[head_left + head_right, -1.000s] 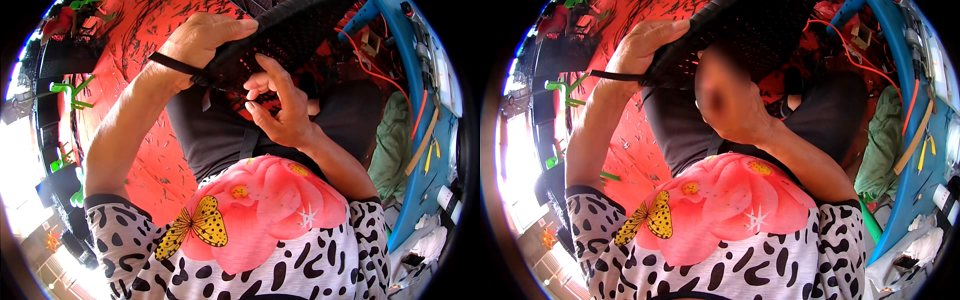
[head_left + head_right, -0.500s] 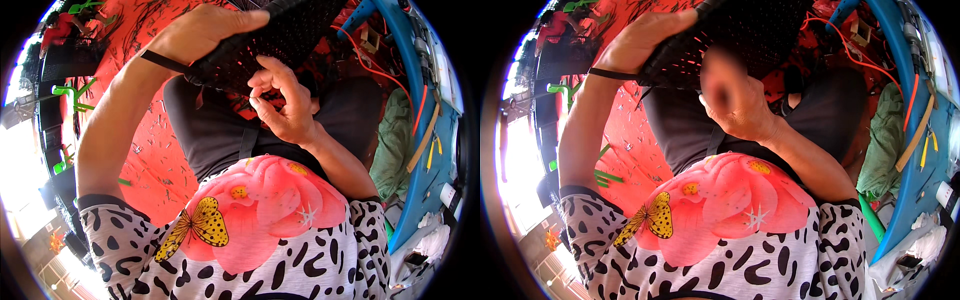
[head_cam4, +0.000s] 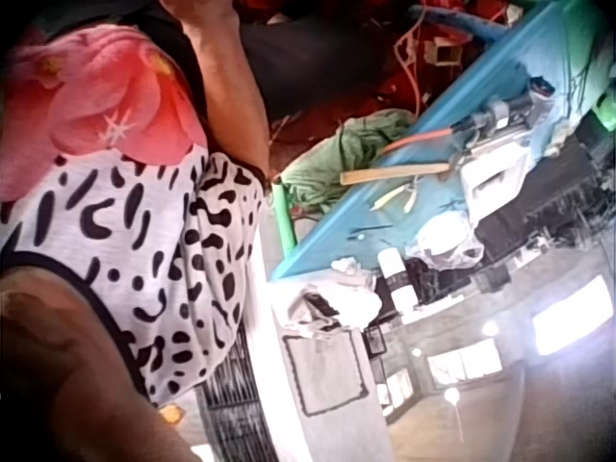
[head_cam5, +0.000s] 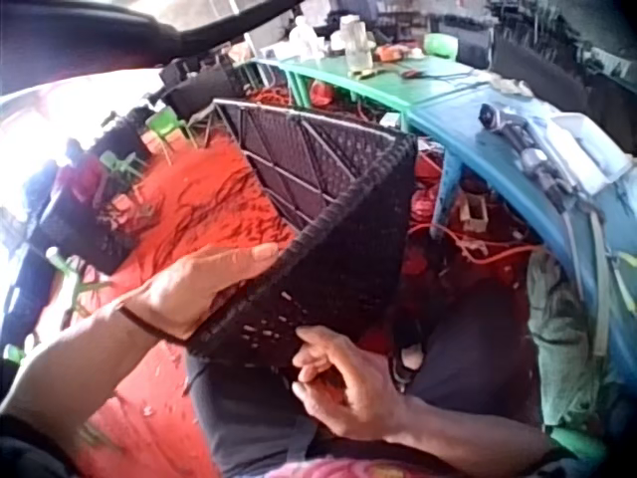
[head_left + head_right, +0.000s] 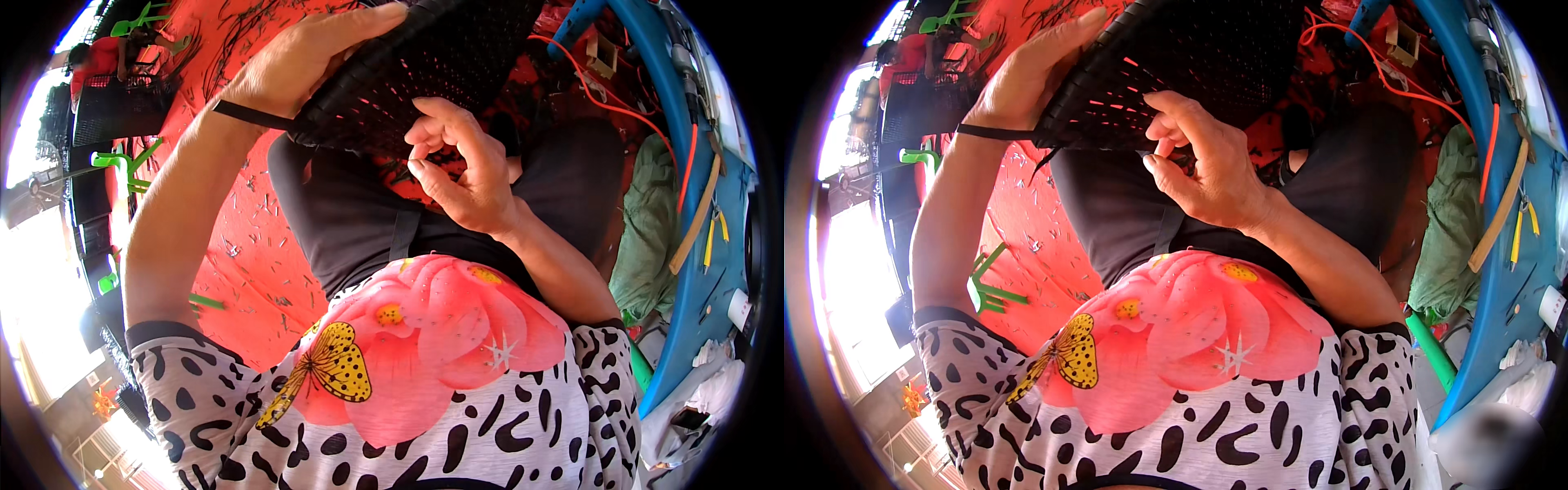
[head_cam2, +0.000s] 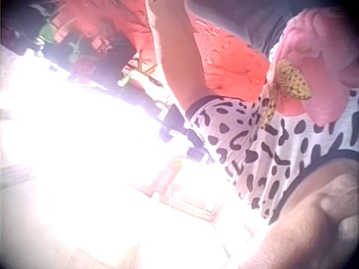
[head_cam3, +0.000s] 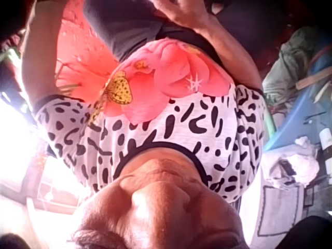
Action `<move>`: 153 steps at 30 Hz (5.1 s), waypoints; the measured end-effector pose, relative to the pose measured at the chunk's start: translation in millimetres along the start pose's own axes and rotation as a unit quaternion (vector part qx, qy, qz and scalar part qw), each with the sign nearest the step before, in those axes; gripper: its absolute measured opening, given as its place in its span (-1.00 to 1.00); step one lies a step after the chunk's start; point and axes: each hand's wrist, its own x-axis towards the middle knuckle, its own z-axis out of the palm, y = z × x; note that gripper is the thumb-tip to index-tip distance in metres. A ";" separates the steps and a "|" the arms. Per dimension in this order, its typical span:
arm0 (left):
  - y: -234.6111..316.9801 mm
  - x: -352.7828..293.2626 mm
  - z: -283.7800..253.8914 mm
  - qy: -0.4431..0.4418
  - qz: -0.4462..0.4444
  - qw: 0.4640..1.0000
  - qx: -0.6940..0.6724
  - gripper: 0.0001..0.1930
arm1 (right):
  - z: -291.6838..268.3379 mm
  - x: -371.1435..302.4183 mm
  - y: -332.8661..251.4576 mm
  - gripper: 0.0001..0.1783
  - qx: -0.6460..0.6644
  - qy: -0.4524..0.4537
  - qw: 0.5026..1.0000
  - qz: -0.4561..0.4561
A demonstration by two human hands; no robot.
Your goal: The person sits on the floor and repairs a black woven chair by wrapping its frame with black plastic strips. They use a nail gun to secure the strips and pliers to cut them. The person also uses a hammer to adjust the woven material.
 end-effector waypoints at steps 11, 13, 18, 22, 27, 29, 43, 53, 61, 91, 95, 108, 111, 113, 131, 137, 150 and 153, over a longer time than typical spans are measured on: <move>-4.7 7.2 -2.2 0.022 0.091 0.966 0.240 -0.71 | -7.0 -6.4 1.6 -0.45 0.004 0.021 1.000 0.004; -3.5 5.1 -3.1 0.030 0.078 0.966 0.245 -0.70 | -8.2 -6.2 0.2 -0.45 0.008 0.019 1.000 0.007; -3.6 2.9 -1.1 0.024 0.066 0.978 0.195 -0.72 | -14.9 -9.2 3.1 -0.44 0.018 0.018 1.000 0.018; 7.4 3.2 7.9 0.022 0.044 0.986 0.161 -0.71 | -16.3 -9.5 4.3 -0.44 0.028 0.016 0.999 0.024; -0.9 17.8 23.2 0.117 0.168 0.941 0.268 -0.70 | -17.8 -8.8 1.7 -0.46 0.022 0.010 0.999 0.022; 0.3 16.1 12.4 0.106 0.120 0.936 0.315 -0.69 | -19.5 -10.1 1.9 -0.46 0.021 0.011 0.999 0.024; -7.3 11.3 15.3 0.083 0.106 0.954 0.270 -0.75 | -34.5 -4.9 2.2 -0.53 -0.022 0.063 0.997 -0.027; -4.5 -6.7 5.1 0.008 0.087 0.955 0.282 -0.68 | -87.9 142.5 -23.3 -0.68 -0.365 -0.048 0.872 -0.323; -6.9 -12.7 15.3 0.029 0.046 0.975 0.218 -0.70 | -50.9 150.0 -16.7 -0.84 -0.526 -0.083 0.830 -0.170; -41.6 35.0 107.7 0.340 0.152 0.925 -0.080 -0.82 | -57.3 197.8 7.0 -0.18 -0.419 -0.002 0.906 0.061; -41.2 44.3 106.5 0.365 0.145 0.914 -0.098 -0.76 | -17.8 255.9 -3.2 -0.12 -0.567 -0.140 0.793 0.173; -22.0 -9.3 -83.9 0.402 0.476 0.665 0.412 -0.66 | 27.1 259.3 7.5 -0.66 -0.641 -0.194 0.734 0.113; 9.3 -32.0 -152.9 0.493 0.432 0.450 0.607 -0.57 | 5.4 245.1 7.3 -0.67 -0.628 -0.178 0.756 0.053; 32.6 -60.7 -155.7 0.435 0.214 0.550 0.680 -0.46 | -6.0 235.0 6.6 -0.63 -0.610 -0.166 0.774 0.037; -13.6 -134.9 -54.7 0.455 0.302 0.523 0.655 -0.59 | -55.1 128.0 -71.0 -0.56 -0.288 -0.088 0.938 0.172; -14.9 -146.2 -40.0 0.476 0.241 0.512 0.673 -0.59 | -40.4 148.4 -78.4 -0.35 -0.500 -0.196 0.838 0.099; -34.8 -176.2 -7.9 0.464 0.221 0.564 0.646 -0.61 | -35.6 75.2 -108.5 -0.50 -0.488 -0.126 0.862 0.051; -31.3 -171.7 -4.9 0.460 0.269 0.527 0.662 -0.57 | -41.7 49.4 -105.1 -0.50 -0.472 -0.102 0.873 0.061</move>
